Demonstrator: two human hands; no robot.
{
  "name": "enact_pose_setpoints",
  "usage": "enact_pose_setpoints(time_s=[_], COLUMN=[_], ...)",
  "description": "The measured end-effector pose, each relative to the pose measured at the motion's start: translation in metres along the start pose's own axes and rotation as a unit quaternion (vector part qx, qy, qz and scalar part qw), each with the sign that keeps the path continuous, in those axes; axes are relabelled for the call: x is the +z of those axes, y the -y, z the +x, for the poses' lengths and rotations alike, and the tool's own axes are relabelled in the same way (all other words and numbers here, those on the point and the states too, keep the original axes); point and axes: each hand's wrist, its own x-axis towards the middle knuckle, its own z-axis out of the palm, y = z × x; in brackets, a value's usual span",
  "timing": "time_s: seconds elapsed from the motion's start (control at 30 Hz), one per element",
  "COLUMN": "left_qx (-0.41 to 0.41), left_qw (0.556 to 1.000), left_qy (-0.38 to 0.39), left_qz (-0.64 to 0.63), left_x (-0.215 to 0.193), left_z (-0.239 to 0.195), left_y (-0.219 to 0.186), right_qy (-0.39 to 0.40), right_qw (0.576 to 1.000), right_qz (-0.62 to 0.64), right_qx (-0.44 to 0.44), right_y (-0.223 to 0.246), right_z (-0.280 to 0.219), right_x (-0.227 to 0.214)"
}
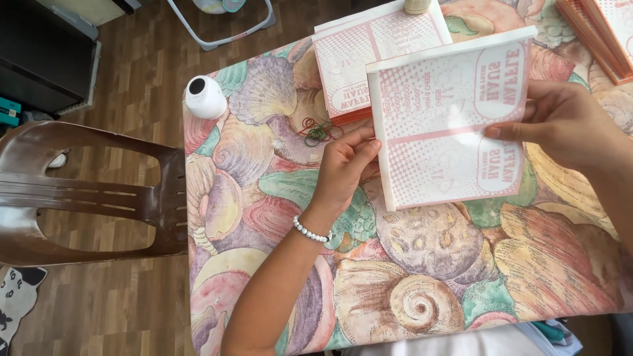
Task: Folding flat paper sheets into small bags and stacking them neatly on a table.
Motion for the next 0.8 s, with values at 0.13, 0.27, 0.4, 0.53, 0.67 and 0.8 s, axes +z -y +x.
enact_pose_setpoints(time_s=[0.13,0.27,0.4,0.53,0.67,0.8], left_qx=[-0.01,-0.023,0.001,-0.112,-0.194,-0.073], left_qw=[0.999,0.998,0.998,0.992,0.974,0.993], left_qy=[-0.017,-0.05,-0.047,-0.062,-0.088,-0.076], left_qz=[0.029,0.037,0.045,-0.016,-0.076,-0.051], left_x=[0.003,0.005,0.0,0.001,0.0,0.005], left_z=[-0.001,-0.002,-0.002,0.003,0.004,0.0], left_y=[0.003,0.007,0.011,-0.004,-0.007,-0.007], right_qy=[0.01,0.032,0.028,0.033,0.01,0.057], right_qw=[1.0,0.997,0.995,0.997,0.993,0.984], right_qz=[-0.012,-0.051,-0.091,-0.056,-0.07,-0.075], right_qx=[0.002,-0.049,-0.014,-0.039,-0.094,-0.152], right_y=[-0.002,-0.021,-0.021,-0.021,-0.016,-0.021], right_z=[0.001,0.006,0.005,0.005,0.0,0.0], right_x=[-0.006,-0.021,-0.024,-0.018,-0.013,-0.019])
